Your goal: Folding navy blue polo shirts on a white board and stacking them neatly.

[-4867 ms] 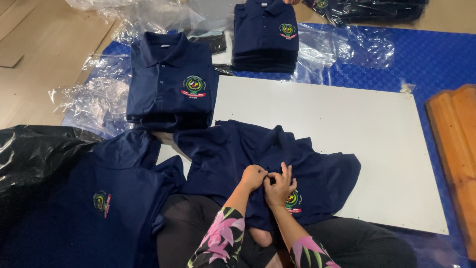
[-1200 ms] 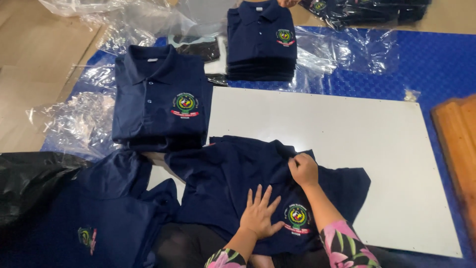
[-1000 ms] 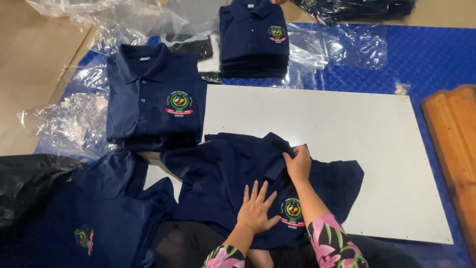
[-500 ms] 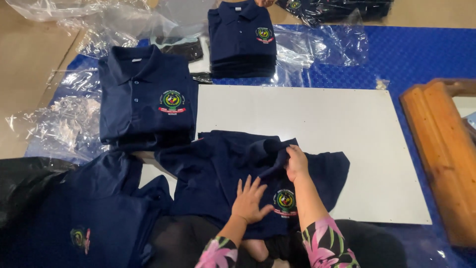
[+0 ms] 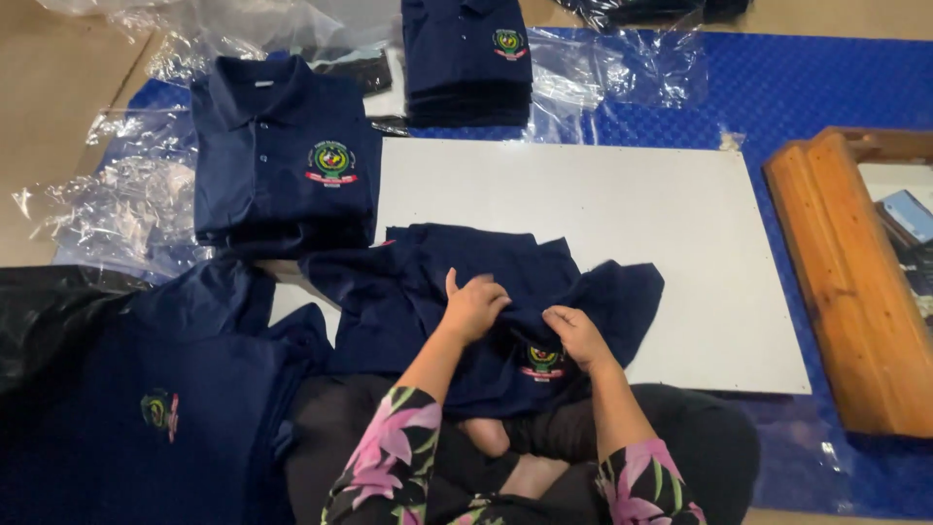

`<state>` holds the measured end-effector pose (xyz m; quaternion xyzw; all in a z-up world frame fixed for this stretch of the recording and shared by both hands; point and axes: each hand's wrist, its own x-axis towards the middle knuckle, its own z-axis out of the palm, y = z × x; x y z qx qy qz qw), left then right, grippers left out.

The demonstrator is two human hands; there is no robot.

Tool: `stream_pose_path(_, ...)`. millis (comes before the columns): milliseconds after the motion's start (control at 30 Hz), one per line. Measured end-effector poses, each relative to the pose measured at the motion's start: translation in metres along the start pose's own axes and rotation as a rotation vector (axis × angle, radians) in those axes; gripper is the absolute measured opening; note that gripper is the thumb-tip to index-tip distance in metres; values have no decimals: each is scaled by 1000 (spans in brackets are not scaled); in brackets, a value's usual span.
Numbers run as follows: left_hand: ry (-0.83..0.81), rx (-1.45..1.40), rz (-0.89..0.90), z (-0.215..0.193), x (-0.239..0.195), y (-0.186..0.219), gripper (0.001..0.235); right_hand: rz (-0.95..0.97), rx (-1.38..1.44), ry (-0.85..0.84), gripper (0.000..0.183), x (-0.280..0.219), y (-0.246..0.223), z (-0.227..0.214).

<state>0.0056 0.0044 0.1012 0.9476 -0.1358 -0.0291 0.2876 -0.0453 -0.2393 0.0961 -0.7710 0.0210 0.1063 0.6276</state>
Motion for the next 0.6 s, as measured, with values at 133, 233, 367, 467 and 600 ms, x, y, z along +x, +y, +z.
stream_pose_path(133, -194, -243, -141, 36, -5, -32, 22, 13, 67, 38, 19, -21, -30, 14)
stream_pose_path(233, -187, -202, -296, 57, -13, -48, 24, -44, -173, 172, 16, -26, -29, 25)
stream_pose_path(367, -57, -306, -440, 41, -33, -33, 24, -877, -836, 437, 22, -40, -42, 39)
stream_pose_path(467, 41, -320, -414, 14, -51, -6, 25, -1053, -995, 363, 22, -42, -30, 49)
stream_pose_path(600, 628, 230, -128, -23, -95, 48, 49, -981, -988, 445, 10, -33, -8, 48)
